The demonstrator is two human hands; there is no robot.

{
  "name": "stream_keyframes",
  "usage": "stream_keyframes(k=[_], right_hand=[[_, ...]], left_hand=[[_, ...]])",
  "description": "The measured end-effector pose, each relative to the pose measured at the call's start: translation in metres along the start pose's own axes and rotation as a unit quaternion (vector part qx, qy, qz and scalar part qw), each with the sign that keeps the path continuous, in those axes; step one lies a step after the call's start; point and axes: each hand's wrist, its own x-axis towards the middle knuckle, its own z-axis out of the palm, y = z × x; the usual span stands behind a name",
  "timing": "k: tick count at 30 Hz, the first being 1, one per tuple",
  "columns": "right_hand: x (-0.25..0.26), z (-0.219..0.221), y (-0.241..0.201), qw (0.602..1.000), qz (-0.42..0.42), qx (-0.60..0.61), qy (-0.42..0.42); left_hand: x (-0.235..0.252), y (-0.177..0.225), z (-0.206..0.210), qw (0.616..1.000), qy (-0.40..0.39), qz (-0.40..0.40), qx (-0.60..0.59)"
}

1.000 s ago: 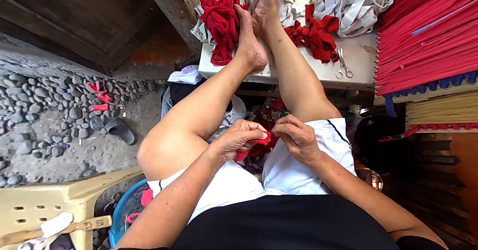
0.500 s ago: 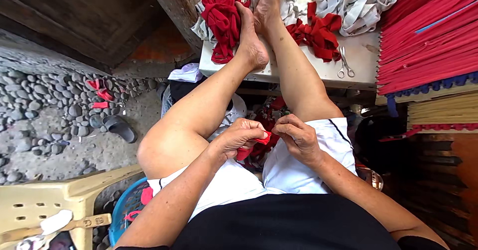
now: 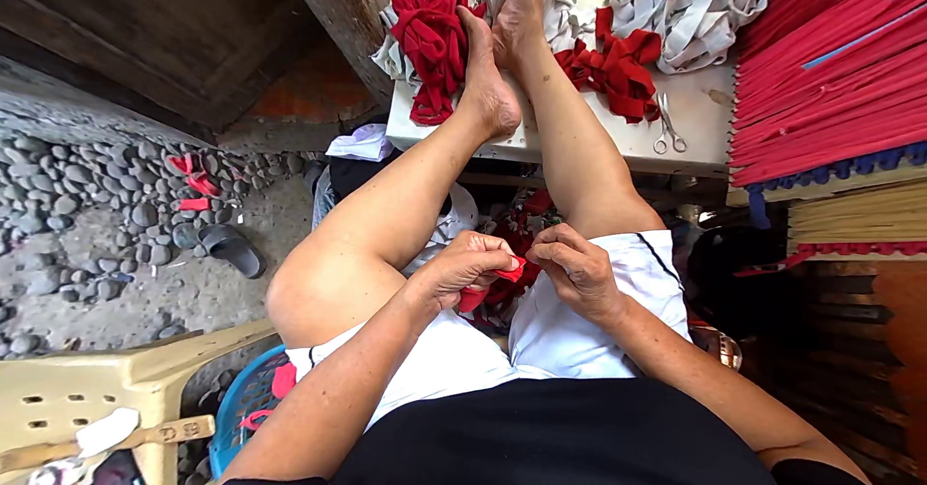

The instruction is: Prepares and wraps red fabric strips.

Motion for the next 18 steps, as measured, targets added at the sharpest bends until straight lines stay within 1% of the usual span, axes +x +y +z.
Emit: stream_keyframes(k=[12,15,18], right_hand=[[-0.0014,0.0000,-0.0021,1.000,0.005,0.009,-0.011],[-0.0012,-0.0005,-0.0018,0.999,0.021,0.024,-0.014],[-0.0007,-0.0008,-0.0029,0.995,0.060,0.074,-0.011]], left_hand=[[-0.0002,0.0001,0.0002,1.000,0.011,0.003,-0.001],[-0.0002,0.0004,0.0003,1.000,0.014,0.004,0.002],[-0.0002,0.0003,0.0003,1.000,0.016,0.003,0.007]])
